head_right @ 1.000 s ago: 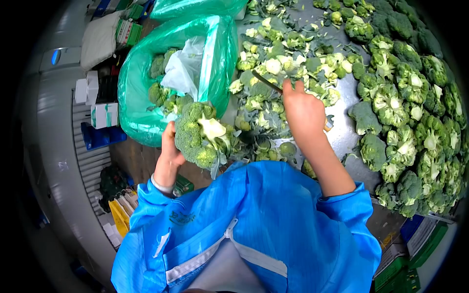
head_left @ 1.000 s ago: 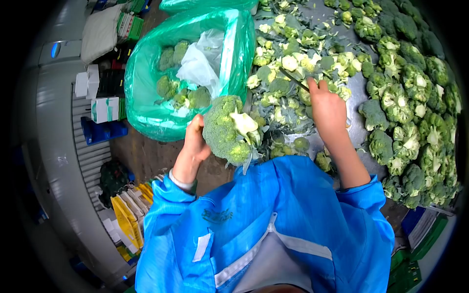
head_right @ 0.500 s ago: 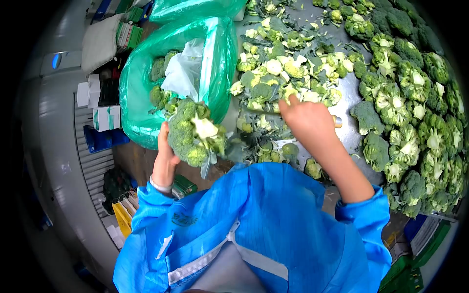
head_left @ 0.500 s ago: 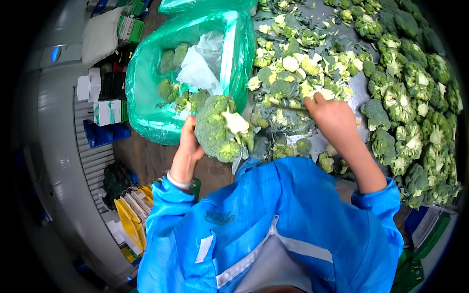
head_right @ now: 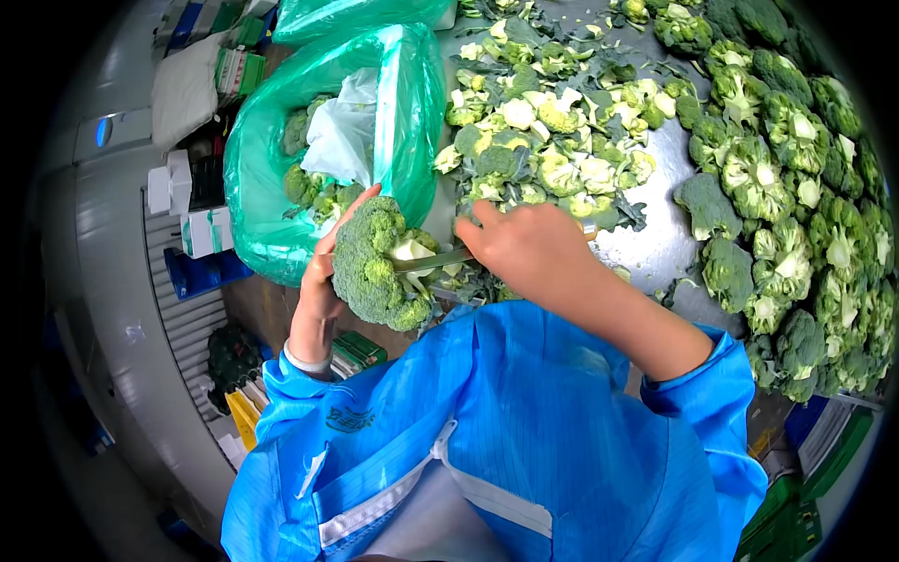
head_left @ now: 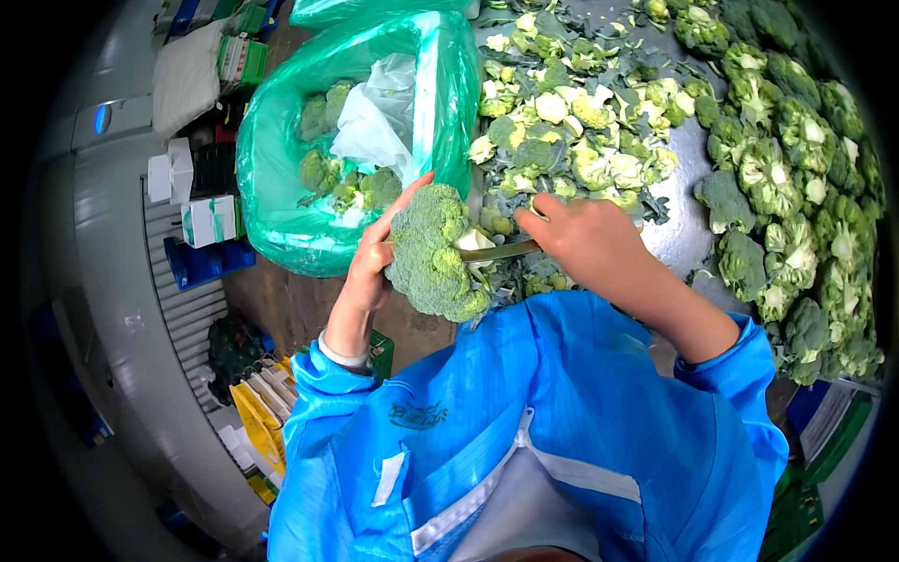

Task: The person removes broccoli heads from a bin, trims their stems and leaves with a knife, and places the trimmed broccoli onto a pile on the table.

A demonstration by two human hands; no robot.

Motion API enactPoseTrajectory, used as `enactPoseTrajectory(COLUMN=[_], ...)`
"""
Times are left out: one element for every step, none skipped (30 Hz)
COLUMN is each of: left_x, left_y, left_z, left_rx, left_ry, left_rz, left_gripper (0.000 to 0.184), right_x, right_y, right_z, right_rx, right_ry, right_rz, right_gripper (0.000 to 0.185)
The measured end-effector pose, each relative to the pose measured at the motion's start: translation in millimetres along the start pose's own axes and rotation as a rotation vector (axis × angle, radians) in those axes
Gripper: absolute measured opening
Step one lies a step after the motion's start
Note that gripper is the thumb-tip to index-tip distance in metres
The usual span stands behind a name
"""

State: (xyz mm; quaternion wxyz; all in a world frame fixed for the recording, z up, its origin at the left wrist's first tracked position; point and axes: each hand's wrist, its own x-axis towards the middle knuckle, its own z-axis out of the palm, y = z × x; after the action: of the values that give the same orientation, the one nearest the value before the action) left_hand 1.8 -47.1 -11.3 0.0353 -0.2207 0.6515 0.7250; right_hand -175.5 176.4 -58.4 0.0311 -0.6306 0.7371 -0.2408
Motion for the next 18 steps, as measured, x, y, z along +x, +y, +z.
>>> enactPoseTrajectory(left_x=[0.0,0.0,0.4,2.2,5.0,5.4,3.9,0.0,-1.5,-1.8,3.9,0.9,0.7,4.9,8.6,11.3,13.0,14.7], left_y=[-2.1,-4.5,-5.8,-4.9,-2.7,-1.6,-0.8,0.7,2.7,2.4,4.8,6.6,9.6,14.4,18.5,20.7,21.0,20.5], left_z=[0.2,0.3,0.8,1.8,2.7,3.5,2.7,0.0,-3.0,-3.9,-5.6,-3.2,-0.3,4.1,16.2,26.0,32.4,34.7], left_rx=[0.020,0.039,0.058,0.121,0.186,0.249,0.291,0.333,0.378,0.417,0.481,0.536,0.595,0.721,0.752,0.796,0.840,0.838], left_ry=[0.020,0.039,0.059,0.087,0.116,0.144,0.129,0.115,0.097,0.161,0.186,0.203,0.214,0.173,0.183,0.163,0.141,0.118], left_rz=[-0.008,-0.015,-0.022,-0.046,-0.067,-0.092,-0.030,0.034,0.104,0.148,0.171,0.158,0.167,0.235,0.222,0.246,0.271,0.280], left_gripper=[0.101,0.102,0.104,0.103,0.103,0.102,0.098,0.094,0.091,0.088,0.089,0.090,0.092,0.091,0.091,0.091,0.090,0.090], right_x=[0.0,-0.6,-1.6,-3.0,-5.1,-9.4,-13.4,-25.0,-35.3,-39.5,-42.3,-38.5,-27.2,-13.7,-4.7,2.2,7.4,12.3], right_y=[-2.1,-3.9,-5.9,-7.0,-4.6,0.8,10.9,36.0,59.4,57.1,46.3,30.0,17.2,7.2,-6.6,-15.7,-23.3,-28.0], right_z=[2.6,5.5,9.4,14.9,27.6,45.2,57.0,61.2,63.5,62.1,64.2,55.2,38.4,18.5,5.1,5.4,8.6,18.3], right_rx=[-0.036,-0.080,-0.124,-0.168,-0.185,-0.200,-0.219,-0.181,-0.148,0.124,0.362,0.575,0.772,0.864,0.964,0.938,0.909,0.894], right_ry=[0.039,0.052,0.066,0.079,0.066,0.052,0.039,-0.044,-0.121,-0.103,0.097,0.088,0.096,0.038,-0.030,0.086,0.201,0.304], right_rz=[0.013,0.047,0.082,0.116,0.214,0.314,0.410,0.478,0.550,0.541,0.408,0.417,0.423,0.514,0.612,0.512,0.412,0.374], right_gripper=[0.011,0.012,0.013,0.013,0.013,0.013,0.013,0.016,0.019,0.026,0.033,0.035,0.039,0.047,0.056,0.059,0.063,0.059])
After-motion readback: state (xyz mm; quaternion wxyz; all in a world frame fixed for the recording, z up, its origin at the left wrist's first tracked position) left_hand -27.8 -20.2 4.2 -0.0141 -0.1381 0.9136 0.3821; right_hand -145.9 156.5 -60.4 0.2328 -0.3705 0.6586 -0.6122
